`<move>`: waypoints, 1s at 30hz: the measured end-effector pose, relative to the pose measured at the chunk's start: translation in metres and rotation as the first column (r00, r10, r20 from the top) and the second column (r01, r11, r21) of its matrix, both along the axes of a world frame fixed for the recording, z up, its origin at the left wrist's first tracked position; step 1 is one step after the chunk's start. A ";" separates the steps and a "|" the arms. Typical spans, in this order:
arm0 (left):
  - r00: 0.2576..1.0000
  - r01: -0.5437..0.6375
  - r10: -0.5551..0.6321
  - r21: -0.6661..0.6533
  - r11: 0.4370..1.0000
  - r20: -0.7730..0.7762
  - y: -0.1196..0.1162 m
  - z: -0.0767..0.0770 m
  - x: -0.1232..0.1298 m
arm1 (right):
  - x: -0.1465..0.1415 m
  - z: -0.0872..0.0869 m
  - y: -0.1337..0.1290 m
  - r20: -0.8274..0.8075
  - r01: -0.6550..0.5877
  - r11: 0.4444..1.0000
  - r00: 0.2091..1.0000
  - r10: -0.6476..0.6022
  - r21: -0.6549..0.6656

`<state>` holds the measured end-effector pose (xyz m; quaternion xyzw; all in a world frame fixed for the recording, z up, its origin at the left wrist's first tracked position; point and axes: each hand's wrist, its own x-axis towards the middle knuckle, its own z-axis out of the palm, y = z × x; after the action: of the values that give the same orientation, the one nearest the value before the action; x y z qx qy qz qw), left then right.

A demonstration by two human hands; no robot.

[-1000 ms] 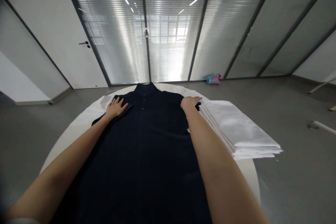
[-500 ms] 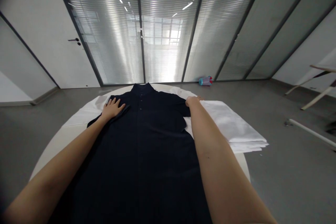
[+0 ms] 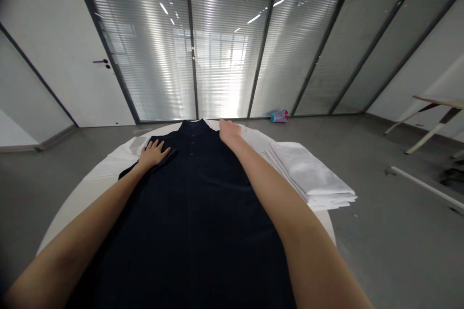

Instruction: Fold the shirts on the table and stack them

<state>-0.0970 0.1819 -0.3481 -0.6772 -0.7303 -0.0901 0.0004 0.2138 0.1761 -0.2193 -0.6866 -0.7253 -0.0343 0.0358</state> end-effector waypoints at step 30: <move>0.954 0.184 -0.274 0.486 0.855 0.122 -0.023 0.037 0.043 | 0.003 -0.109 -0.071 -0.079 -0.272 0.935 0.952 0.296 0.226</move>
<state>-0.0537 0.1588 -0.3107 -0.7277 -0.5973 -0.3263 0.0850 0.2165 0.1048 -0.3286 -0.5676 -0.8059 -0.0678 0.1541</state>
